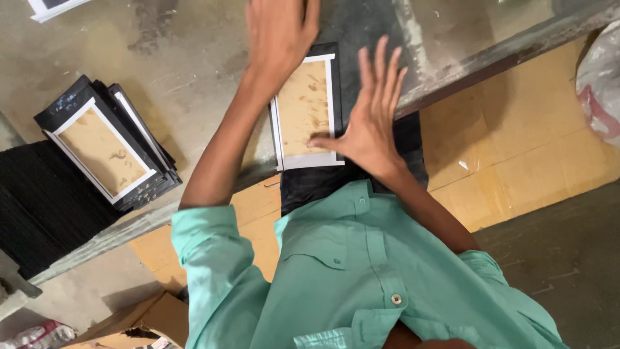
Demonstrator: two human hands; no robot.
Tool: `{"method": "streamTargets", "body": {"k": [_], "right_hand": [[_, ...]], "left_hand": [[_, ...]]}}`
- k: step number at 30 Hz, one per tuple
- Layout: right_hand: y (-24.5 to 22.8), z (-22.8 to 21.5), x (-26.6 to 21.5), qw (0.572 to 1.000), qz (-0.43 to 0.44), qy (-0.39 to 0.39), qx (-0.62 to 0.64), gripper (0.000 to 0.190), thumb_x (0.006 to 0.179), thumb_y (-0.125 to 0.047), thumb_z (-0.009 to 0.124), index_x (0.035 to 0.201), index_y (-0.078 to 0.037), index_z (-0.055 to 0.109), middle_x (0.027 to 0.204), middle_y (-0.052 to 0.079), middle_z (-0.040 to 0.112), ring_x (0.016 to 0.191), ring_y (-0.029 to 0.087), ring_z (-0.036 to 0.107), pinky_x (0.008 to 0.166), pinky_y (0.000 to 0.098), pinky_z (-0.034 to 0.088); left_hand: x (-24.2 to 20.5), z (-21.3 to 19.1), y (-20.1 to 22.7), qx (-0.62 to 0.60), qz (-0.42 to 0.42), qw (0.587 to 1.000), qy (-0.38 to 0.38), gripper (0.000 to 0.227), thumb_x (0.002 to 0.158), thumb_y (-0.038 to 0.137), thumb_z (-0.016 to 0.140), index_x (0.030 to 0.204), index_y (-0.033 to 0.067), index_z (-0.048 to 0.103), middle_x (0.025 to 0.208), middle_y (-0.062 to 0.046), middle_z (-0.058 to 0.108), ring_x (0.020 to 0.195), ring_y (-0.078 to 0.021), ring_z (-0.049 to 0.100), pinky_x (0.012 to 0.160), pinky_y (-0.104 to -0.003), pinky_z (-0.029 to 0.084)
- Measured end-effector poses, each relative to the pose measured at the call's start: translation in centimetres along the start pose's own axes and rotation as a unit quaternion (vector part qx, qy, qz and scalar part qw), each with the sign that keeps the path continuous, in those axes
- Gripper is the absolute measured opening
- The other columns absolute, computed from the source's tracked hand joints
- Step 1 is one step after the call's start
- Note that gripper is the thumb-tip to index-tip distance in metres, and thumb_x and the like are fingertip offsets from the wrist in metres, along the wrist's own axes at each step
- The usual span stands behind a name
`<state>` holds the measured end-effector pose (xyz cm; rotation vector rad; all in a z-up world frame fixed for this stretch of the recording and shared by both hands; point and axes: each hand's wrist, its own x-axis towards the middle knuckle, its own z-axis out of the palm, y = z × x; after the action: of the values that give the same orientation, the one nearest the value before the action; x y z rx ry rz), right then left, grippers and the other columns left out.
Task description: The person assembles picture frames by placing a backing board into a frame, inserting a decorative insert, and securing the components. The person handles multiple frames one at a time, stacking completed units on the table.
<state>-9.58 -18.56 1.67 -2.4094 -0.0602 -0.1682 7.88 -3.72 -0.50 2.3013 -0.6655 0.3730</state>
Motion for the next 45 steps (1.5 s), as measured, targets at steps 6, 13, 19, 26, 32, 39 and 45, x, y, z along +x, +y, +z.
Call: {"method": "streamTargets", "body": {"k": [6, 13, 19, 26, 32, 39, 45], "right_hand": [[-0.2, 0.1, -0.8, 1.000, 0.015, -0.015, -0.020, 0.148, 0.070, -0.075, 0.090, 0.166, -0.001, 0.005, 0.171, 0.029, -0.008, 0.159, 0.050, -0.009, 0.129, 0.0687, -0.004], [0.7, -0.7, -1.5, 0.959, 0.026, 0.201, 0.197, 0.120, 0.105, -0.046, 0.090, 0.166, -0.011, -0.007, 0.173, 0.014, -0.006, 0.160, 0.031, 0.003, 0.133, 0.0506, 0.019], [3.6, -1.7, 0.1, 0.773, 0.096, 0.089, 0.621, 0.055, 0.112, -0.009, 0.067, 0.157, 0.000, 0.037, 0.141, 0.012, 0.059, 0.114, 0.013, 0.060, 0.096, 0.0269, 0.051], [5.9, -4.0, 2.3, 0.802, 0.083, 0.085, 0.585, 0.022, 0.110, -0.014, 0.059, 0.126, 0.000, 0.061, 0.116, 0.005, 0.071, 0.097, 0.007, 0.066, 0.090, 0.0236, 0.054], [5.9, -2.5, 2.5, 0.767, 0.027, 0.072, 0.637, 0.024, 0.118, -0.021, 0.056, 0.099, -0.007, 0.057, 0.086, 0.000, 0.054, 0.073, 0.006, 0.044, 0.067, 0.0229, 0.036], [3.1, -4.7, 4.0, 0.859, 0.050, 0.044, 0.507, 0.033, 0.116, -0.014, 0.061, 0.087, 0.000, 0.059, 0.073, -0.003, 0.052, 0.065, 0.001, 0.040, 0.061, 0.0204, 0.031], [1.0, -6.8, 5.8, 0.859, 0.052, -0.046, 0.508, 0.010, 0.109, -0.003, 0.072, 0.111, 0.007, 0.072, 0.087, 0.002, 0.070, 0.072, 0.002, 0.055, 0.067, 0.0196, 0.039]], "left_hand": [[1.7, -6.8, 2.3, -0.066, -0.017, 0.942, -0.328, 0.043, 0.095, 0.038, 0.073, 0.080, -0.0011, 0.063, 0.060, -0.018, 0.056, 0.058, -0.0343, 0.056, 0.059, -0.047, 0.042], [0.1, -12.2, 4.1, -0.367, -0.161, 0.915, -0.054, 0.024, 0.112, 0.016, 0.056, 0.099, -0.0002, 0.068, 0.080, -0.004, 0.063, 0.071, -0.0168, 0.057, 0.072, -0.031, 0.047], [-6.0, -11.9, 6.2, -0.379, -0.138, 0.891, -0.210, 0.037, 0.096, -0.004, 0.073, 0.131, 0.0007, 0.063, 0.094, -0.007, 0.079, 0.088, -0.0072, 0.074, 0.076, -0.027, 0.063], [-7.7, -12.5, 7.1, -0.325, -0.260, 0.865, -0.281, 0.040, 0.090, 0.005, 0.076, 0.127, 0.0020, 0.060, 0.105, -0.011, 0.078, 0.095, -0.0151, 0.072, 0.063, -0.029, 0.051], [-6.7, -11.0, 8.1, -0.489, -0.194, 0.846, -0.083, 0.034, 0.114, 0.021, 0.055, 0.140, -0.0001, 0.060, 0.124, -0.009, 0.071, 0.115, -0.0137, 0.065, 0.109, -0.029, 0.051], [-6.1, -9.3, 8.4, -0.537, -0.252, 0.805, 0.010, 0.045, 0.118, 0.034, 0.047, 0.118, -0.0040, 0.070, 0.104, -0.006, 0.074, 0.096, -0.0096, 0.065, 0.093, -0.028, 0.052], [-6.3, -8.4, 8.3, -0.623, -0.296, 0.721, 0.068, 0.037, 0.114, 0.027, 0.056, 0.106, -0.0043, 0.074, 0.096, -0.005, 0.075, 0.086, -0.0083, 0.064, 0.083, -0.027, 0.051]]}}
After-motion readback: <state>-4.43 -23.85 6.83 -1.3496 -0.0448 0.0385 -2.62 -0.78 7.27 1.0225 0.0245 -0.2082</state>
